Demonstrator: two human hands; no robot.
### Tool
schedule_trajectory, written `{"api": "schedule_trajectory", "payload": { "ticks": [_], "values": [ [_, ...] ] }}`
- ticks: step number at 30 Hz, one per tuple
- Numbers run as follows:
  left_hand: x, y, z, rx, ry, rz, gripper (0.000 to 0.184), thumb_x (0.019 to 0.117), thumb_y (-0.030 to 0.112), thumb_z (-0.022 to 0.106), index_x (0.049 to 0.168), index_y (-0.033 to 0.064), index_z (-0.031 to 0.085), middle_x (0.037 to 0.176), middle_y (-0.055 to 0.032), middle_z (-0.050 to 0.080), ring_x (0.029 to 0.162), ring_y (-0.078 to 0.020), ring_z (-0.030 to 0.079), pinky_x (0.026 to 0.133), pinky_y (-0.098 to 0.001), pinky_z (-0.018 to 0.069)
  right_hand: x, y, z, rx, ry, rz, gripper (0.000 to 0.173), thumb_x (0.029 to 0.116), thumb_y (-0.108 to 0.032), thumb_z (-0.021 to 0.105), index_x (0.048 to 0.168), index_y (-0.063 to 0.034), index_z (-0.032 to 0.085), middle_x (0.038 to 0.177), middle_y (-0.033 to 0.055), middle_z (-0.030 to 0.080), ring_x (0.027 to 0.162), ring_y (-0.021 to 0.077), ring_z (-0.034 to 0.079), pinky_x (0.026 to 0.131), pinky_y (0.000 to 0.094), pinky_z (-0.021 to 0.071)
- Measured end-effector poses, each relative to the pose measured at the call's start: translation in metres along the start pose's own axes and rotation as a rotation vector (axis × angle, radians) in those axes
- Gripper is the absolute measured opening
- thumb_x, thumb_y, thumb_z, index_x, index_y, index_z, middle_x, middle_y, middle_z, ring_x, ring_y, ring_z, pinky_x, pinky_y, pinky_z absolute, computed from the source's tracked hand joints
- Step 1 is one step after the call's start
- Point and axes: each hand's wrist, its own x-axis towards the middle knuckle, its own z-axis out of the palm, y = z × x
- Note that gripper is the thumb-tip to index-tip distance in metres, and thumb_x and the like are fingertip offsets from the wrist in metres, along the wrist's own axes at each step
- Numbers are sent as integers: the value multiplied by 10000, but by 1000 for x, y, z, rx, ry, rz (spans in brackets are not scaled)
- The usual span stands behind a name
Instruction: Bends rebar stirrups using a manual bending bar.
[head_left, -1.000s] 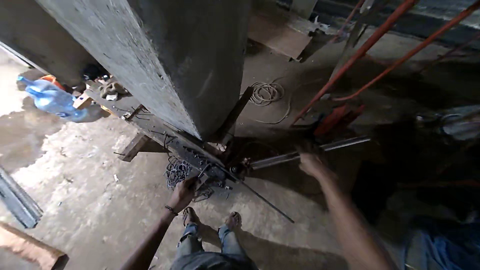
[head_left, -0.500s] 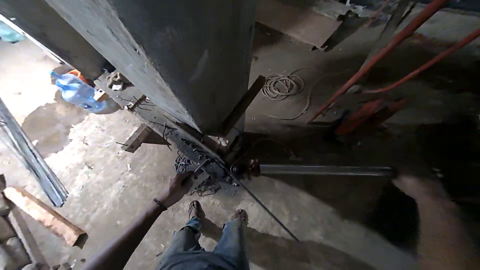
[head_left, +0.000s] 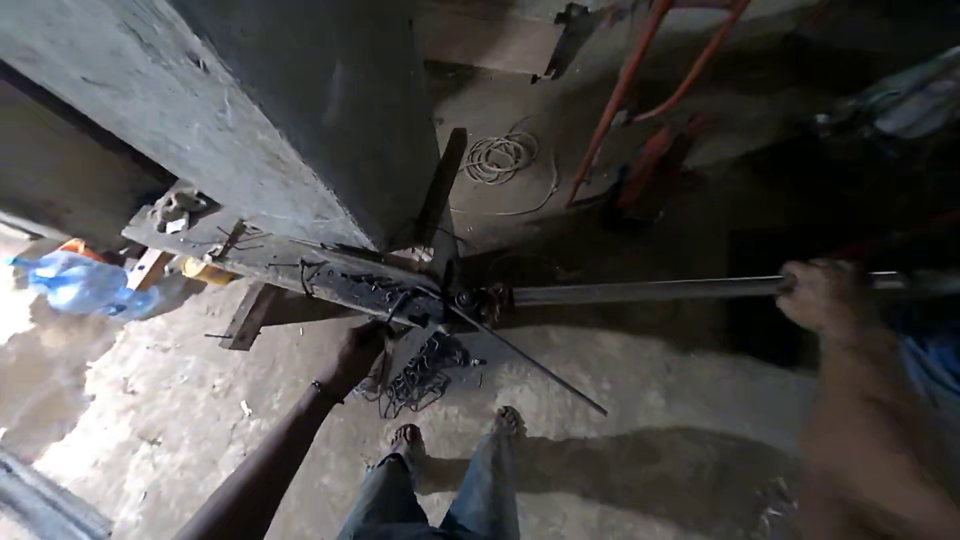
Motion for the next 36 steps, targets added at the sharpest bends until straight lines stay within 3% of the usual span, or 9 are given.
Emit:
{"api": "schedule_trajectory", "payload": {
  "ticks": [4,8,11,14,18,20,27,33,36],
  "values": [
    [1,4,-2,74,-24,65,304,1100,245,451,1198,67,677,797,-14,595,592,-88,518,562,-274,469,-74,9,8,23,-11,152,261,932,-93,754,1104,88,677,1190,368,639,1234,579,546,1048,726,404],
    [3,6,-1,59,-94,67,338,1114,253,419,1277,45,629,867,-61,611,630,-119,546,600,-307,499,-199,5,22,179,41,359,338,985,-87,679,1271,85,629,1282,392,598,1231,598,550,1021,759,403],
    [5,3,-3,-85,-170,5,331,1123,272,407,1270,55,609,853,-41,592,599,-97,530,555,-267,482,-296,-28,25,169,2,570,408,984,-147,654,1351,25,611,1399,345,556,1343,539,494,1096,714,376],
    [5,2,-4,-319,-237,-45,294,1122,263,411,1195,44,594,785,-6,547,528,-70,480,471,-218,429,-386,-70,46,336,111,713,425,1008,-48,593,1398,109,528,1445,362,504,1386,492,462,1175,594,332],
    [5,8,-11,-445,-320,-93,271,1124,259,401,1146,47,569,730,1,496,501,-76,447,457,-217,414,-474,-120,64,126,66,838,366,987,-173,634,1294,28,638,1346,302,611,1344,484,511,1170,665,302],
    [8,8,-13,-482,-350,-116,266,1121,274,406,1121,57,560,680,12,470,477,-71,432,441,-213,402,-506,-162,61,40,56,917,326,976,-201,641,1250,-30,684,1309,261,648,1320,458,537,1153,677,308],
    [12,8,-16,-543,-413,-146,239,1102,291,437,1063,89,560,672,13,458,473,-73,419,441,-212,390,-579,-285,67,-35,163,1091,228,937,-139,673,1117,-6,718,1190,267,690,1241,485,579,1103,698,345],
    [15,6,-17,-534,-465,-168,263,1105,331,429,1084,98,549,688,14,439,476,-77,403,441,-225,389,-611,-358,72,-52,179,1209,198,925,-118,690,1084,-6,726,1153,273,692,1200,491,599,1072,687,379],
    [19,4,-16,-547,-467,-185,256,1106,331,434,1081,100,540,676,23,431,476,-72,404,440,-223,389,-607,-349,66,-47,156,1172,208,932,-136,709,1083,6,720,1128,281,693,1176,500,606,1051,700,390]
  ]
}}
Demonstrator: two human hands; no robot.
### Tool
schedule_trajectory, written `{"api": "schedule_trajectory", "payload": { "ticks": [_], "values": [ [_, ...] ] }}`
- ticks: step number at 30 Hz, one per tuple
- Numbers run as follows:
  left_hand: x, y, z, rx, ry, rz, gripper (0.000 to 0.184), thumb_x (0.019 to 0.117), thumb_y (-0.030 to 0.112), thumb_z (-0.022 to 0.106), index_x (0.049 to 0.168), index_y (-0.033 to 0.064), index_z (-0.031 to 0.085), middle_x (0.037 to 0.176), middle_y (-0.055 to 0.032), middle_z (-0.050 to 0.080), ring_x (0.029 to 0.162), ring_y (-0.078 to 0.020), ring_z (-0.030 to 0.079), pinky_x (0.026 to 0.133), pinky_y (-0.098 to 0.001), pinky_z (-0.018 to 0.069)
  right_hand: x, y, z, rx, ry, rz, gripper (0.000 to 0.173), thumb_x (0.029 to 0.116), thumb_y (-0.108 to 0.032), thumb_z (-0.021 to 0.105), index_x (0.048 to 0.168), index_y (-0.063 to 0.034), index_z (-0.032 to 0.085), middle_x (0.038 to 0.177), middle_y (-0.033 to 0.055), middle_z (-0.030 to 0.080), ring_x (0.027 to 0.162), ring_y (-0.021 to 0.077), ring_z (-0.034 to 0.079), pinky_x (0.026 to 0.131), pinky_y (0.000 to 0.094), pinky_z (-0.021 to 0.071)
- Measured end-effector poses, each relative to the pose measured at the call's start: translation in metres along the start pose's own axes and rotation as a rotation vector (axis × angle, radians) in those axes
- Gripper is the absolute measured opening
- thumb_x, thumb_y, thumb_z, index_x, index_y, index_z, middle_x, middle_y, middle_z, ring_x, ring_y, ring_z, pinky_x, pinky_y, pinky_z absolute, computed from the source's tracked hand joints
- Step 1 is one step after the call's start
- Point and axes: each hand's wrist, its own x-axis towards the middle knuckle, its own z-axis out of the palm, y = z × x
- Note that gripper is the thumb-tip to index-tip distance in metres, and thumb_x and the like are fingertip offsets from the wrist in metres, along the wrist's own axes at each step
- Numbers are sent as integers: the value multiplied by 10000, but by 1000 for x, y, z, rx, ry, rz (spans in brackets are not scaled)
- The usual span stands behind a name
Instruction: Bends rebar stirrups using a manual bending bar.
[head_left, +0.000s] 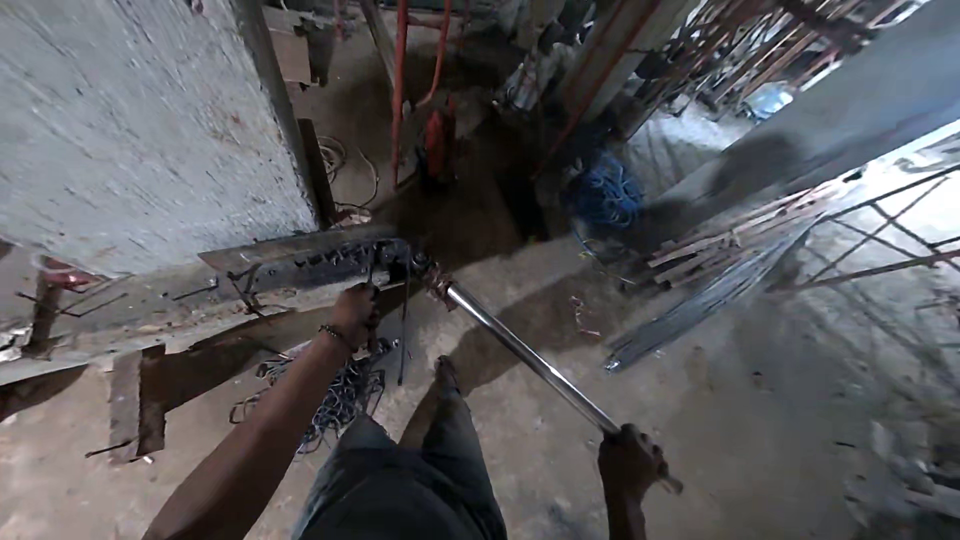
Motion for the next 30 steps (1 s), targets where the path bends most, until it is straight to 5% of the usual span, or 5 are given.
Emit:
{"api": "schedule_trajectory", "payload": {
  "ticks": [10,16,19,25,30],
  "values": [
    [-37,19,19,-92,101,16,261,1103,257,472,1163,33,594,727,0,512,518,-78,458,463,-223,414,239,-58,37,-526,-687,-368,584,821,-481,830,1284,-148,711,1486,227,539,1448,478,386,1113,724,335],
    [-50,43,45,-164,242,-49,242,1106,242,458,1124,45,597,689,9,494,485,-78,437,435,-222,395,368,-240,-8,277,-140,-410,499,1068,-150,477,1536,17,424,1587,326,362,1474,496,356,1192,639,297],
    [-66,63,75,-73,294,-42,253,1104,253,466,1182,54,603,740,7,523,521,-73,460,459,-224,406,322,-346,-38,412,-320,-722,497,1035,-147,585,1459,89,480,1452,365,496,1359,504,494,1145,616,389],
    [-91,50,150,43,447,366,253,1093,215,442,1162,42,613,755,11,535,586,-83,500,546,-262,466,117,-343,-78,645,-1877,-780,420,1103,-198,426,1464,16,438,1187,121,720,1025,193,721,917,382,601],
    [-86,33,168,-611,679,656,238,1107,211,341,1131,96,548,683,49,481,520,-47,439,481,-204,413,115,-352,-98,625,-1473,-1144,309,1061,-186,509,1289,-8,619,835,78,679,693,167,669,667,368,599]
  ]
}}
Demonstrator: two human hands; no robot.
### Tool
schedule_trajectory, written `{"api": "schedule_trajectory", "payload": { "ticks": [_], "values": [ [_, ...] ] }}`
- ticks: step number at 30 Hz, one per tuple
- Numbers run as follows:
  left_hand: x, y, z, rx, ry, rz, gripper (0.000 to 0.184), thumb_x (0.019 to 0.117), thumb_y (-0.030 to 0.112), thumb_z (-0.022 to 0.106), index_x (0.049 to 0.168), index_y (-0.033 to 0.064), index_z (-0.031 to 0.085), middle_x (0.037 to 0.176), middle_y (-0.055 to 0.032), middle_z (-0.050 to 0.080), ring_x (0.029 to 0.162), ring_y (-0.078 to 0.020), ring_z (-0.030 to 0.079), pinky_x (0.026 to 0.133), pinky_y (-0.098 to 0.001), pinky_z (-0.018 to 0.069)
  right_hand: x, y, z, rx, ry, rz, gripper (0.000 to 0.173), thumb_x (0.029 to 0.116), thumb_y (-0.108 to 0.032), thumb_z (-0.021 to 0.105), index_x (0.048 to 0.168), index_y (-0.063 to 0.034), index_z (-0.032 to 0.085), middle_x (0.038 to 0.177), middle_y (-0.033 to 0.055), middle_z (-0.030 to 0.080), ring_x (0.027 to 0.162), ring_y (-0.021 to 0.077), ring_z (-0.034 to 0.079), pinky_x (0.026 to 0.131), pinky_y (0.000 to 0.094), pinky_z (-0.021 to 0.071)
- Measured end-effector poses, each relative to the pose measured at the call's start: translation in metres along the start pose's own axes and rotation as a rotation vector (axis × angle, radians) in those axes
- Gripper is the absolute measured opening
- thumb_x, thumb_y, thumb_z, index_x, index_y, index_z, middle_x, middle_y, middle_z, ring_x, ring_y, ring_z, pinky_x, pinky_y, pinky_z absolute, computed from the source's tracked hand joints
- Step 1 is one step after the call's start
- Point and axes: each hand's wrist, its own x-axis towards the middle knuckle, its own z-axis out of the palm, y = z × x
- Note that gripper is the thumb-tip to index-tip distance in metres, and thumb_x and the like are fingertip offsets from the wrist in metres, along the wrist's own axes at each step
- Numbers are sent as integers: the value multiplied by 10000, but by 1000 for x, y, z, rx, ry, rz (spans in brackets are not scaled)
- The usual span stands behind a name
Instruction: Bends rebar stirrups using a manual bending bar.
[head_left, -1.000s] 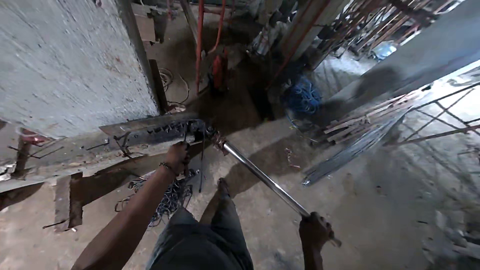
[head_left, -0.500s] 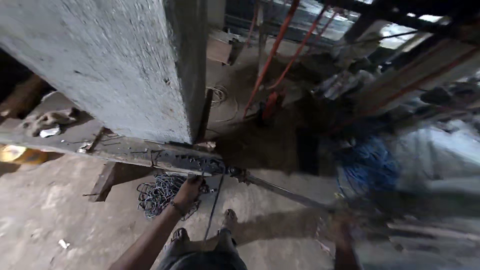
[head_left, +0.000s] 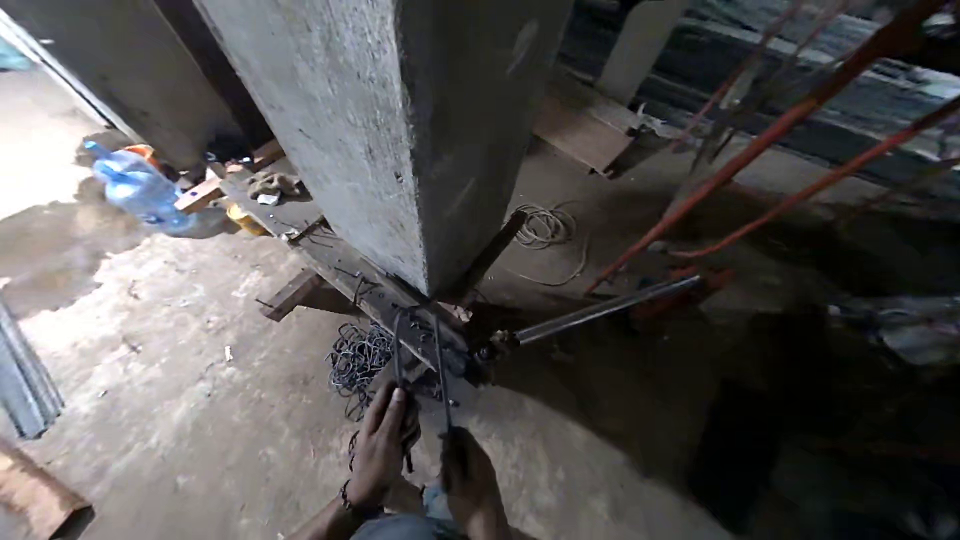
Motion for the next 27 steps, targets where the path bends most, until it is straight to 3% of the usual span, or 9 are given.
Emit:
{"api": "schedule_trajectory", "payload": {
  "ticks": [4,7,13,15,17,19,22,24,27],
  "values": [
    [26,-26,6,37,228,-165,266,1116,145,400,1274,-31,522,890,-118,664,752,-209,699,715,-383,634,42,-9,-38,-707,227,-187,338,1079,-245,523,1294,-46,692,1062,192,755,928,368,746,830,554,598],
    [49,-50,8,75,276,-198,287,1116,155,416,1284,-49,526,968,-165,696,814,-242,730,747,-400,645,80,-12,-52,-974,161,-157,340,1099,-305,458,1294,-123,669,1017,167,753,919,365,746,787,553,593],
    [76,-70,3,171,251,-236,277,1109,165,448,1269,-46,529,1012,-167,704,843,-231,742,751,-385,649,109,-8,-56,-1075,136,-114,324,1101,-280,434,1310,-131,631,1021,174,737,937,363,741,763,529,594],
    [77,-69,-3,519,171,-247,304,1100,217,483,1207,-40,606,1004,-145,728,868,-210,747,803,-393,643,113,-10,-66,-1067,38,-15,332,1103,-278,422,1354,-145,592,1094,177,723,1023,361,722,842,540,579],
    [73,-63,-8,1009,120,-236,384,1096,329,468,1125,25,701,947,-141,726,874,-267,713,843,-505,569,116,-2,-73,-1068,-24,-13,332,1104,-274,417,1366,-150,577,1083,174,726,1016,359,723,847,542,575],
    [63,-66,-18,1367,144,70,309,1063,296,498,1110,79,713,949,-127,725,895,-307,713,813,-548,565,115,8,-73,-1082,-29,-76,326,1097,-261,417,1347,-143,591,1004,164,737,945,355,737,797,533,585],
    [81,-73,-50,1628,-134,595,320,1026,292,564,1239,100,706,1239,-189,684,1190,-387,646,1037,-549,500,115,7,-74,-1084,-65,-61,339,1114,-285,383,1344,-134,581,998,168,732,948,361,734,795,529,582],
    [99,-72,-64,1748,-458,685,348,1071,325,497,1270,102,676,1276,-140,688,1243,-325,637,1139,-512,430,115,3,-77,-1079,-113,-48,372,1122,-323,357,1337,-123,585,1006,173,731,962,362,731,805,535,579],
    [119,-70,-67,1710,-768,672,239,1051,143,500,1205,117,682,1184,-144,696,1172,-350,648,1074,-521,476,128,-5,-103,-956,-288,-56,418,1110,-391,414,1275,-72,629,1074,195,719,1036,359,710,896,553,558]
  ]
}}
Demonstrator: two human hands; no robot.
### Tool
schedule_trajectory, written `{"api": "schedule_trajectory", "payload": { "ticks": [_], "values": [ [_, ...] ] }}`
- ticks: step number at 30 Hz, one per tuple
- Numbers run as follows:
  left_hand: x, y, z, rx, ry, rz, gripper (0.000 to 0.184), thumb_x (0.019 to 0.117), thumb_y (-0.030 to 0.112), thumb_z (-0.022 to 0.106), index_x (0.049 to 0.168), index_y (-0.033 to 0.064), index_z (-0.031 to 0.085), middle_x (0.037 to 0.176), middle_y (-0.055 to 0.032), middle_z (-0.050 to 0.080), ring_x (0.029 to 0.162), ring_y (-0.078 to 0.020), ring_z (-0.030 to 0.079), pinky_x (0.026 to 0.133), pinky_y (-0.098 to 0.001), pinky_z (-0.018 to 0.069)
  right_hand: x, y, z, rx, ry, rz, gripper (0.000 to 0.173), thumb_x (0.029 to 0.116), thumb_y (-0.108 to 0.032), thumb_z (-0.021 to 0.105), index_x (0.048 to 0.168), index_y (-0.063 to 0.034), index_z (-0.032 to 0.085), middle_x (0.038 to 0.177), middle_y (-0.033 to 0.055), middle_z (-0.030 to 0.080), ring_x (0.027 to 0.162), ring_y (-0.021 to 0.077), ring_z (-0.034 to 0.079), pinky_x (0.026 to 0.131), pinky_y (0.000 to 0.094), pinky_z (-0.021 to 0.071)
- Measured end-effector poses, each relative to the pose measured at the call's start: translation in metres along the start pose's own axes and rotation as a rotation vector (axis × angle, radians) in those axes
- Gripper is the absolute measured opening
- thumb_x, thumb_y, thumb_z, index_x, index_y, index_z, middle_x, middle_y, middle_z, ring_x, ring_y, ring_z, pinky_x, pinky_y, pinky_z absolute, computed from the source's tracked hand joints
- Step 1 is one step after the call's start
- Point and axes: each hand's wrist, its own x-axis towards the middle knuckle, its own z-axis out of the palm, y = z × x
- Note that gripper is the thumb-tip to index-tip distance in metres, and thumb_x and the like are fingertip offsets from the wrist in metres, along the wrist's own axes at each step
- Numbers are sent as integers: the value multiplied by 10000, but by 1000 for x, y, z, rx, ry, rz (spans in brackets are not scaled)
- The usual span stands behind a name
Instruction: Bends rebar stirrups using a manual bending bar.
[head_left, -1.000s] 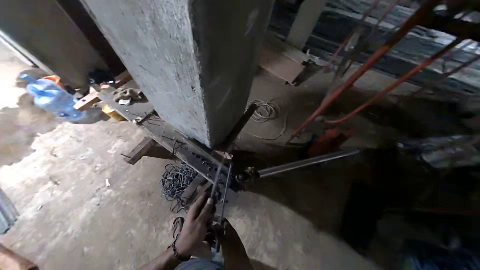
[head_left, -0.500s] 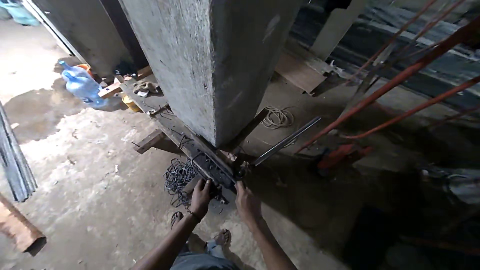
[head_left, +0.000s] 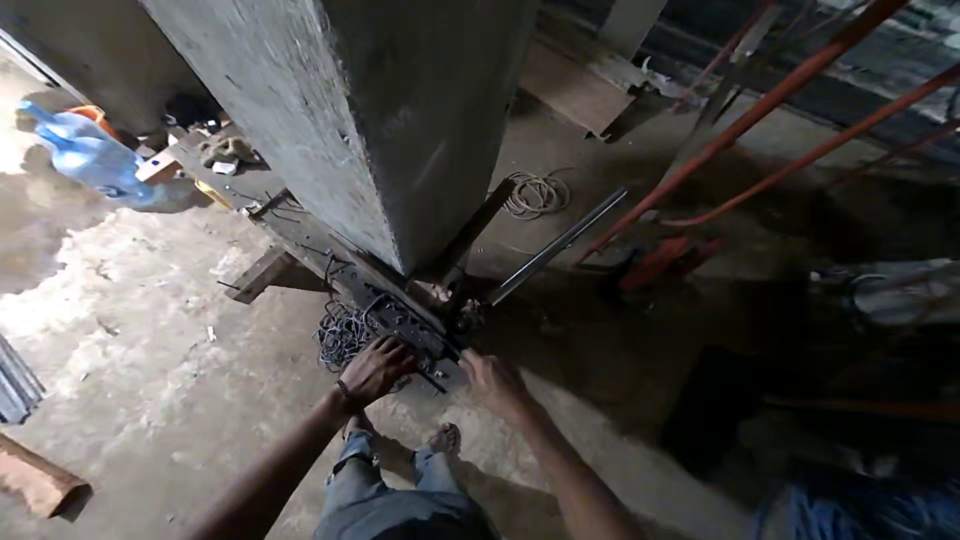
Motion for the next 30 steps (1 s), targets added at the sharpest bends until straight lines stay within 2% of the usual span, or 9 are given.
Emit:
{"api": "schedule_trajectory", "payload": {
  "ticks": [3,5,8,10,13,19,22,26,30],
  "values": [
    [5,-5,-8,-38,-59,62,244,1023,94,523,1179,168,695,1163,-153,691,1129,-376,649,1006,-552,499,17,43,-66,118,21,-33,524,987,-341,692,1402,-37,593,1316,238,642,1213,374,630,1065,534,494],
    [5,-5,-13,-25,-53,96,243,1011,95,544,1177,176,702,1135,-161,694,1106,-381,659,967,-557,518,42,69,-114,-58,218,79,684,957,-195,735,1564,-153,423,1475,247,533,1303,461,561,1025,646,480],
    [6,-7,-14,17,-56,122,234,1016,98,535,1163,174,701,1141,-146,694,1110,-364,660,952,-537,529,115,130,-147,-393,483,-24,793,848,-106,816,1550,-233,469,1645,227,321,1467,525,338,1068,773,346],
    [6,-9,-13,21,-81,113,230,1019,96,533,1152,182,700,1130,-135,690,1116,-348,654,965,-526,525,151,166,-148,-499,468,-106,610,792,-190,872,1357,-163,644,1557,227,453,1472,503,340,1113,779,276],
    [5,-11,-8,28,-77,106,226,1033,109,509,1130,192,696,1096,-125,681,1090,-337,653,958,-523,523,152,189,-141,-599,421,-190,410,799,-282,862,1160,-150,720,1207,197,666,1209,459,576,1063,727,366],
    [2,-16,-1,31,-59,128,185,1046,153,508,1061,165,692,1082,-118,680,1074,-329,653,945,-509,531,67,296,-156,-374,392,-12,579,864,-156,832,1396,-104,609,1397,238,586,1274,477,564,1024,695,461],
    [1,-18,-3,30,-57,141,178,1052,181,513,1057,161,690,1104,-114,684,1071,-327,653,929,-499,535,17,361,-161,-376,460,216,418,922,-191,777,1313,-103,661,1341,261,621,1232,512,584,980,742,458],
    [2,-20,-9,33,-78,157,187,1052,199,509,1067,138,685,1070,-147,688,1062,-358,662,930,-530,532,-2,371,-123,-372,458,258,479,851,-123,819,1295,-31,663,1309,282,625,1240,527,565,1011,735,441],
    [5,-22,-13,-12,-103,163,198,1050,183,501,1113,110,674,1076,-189,676,1081,-411,648,942,-579,513,-65,336,-81,-317,389,458,395,909,-86,724,1266,61,645,1221,336,659,1187,533,616,978,717,462]
  ]
}}
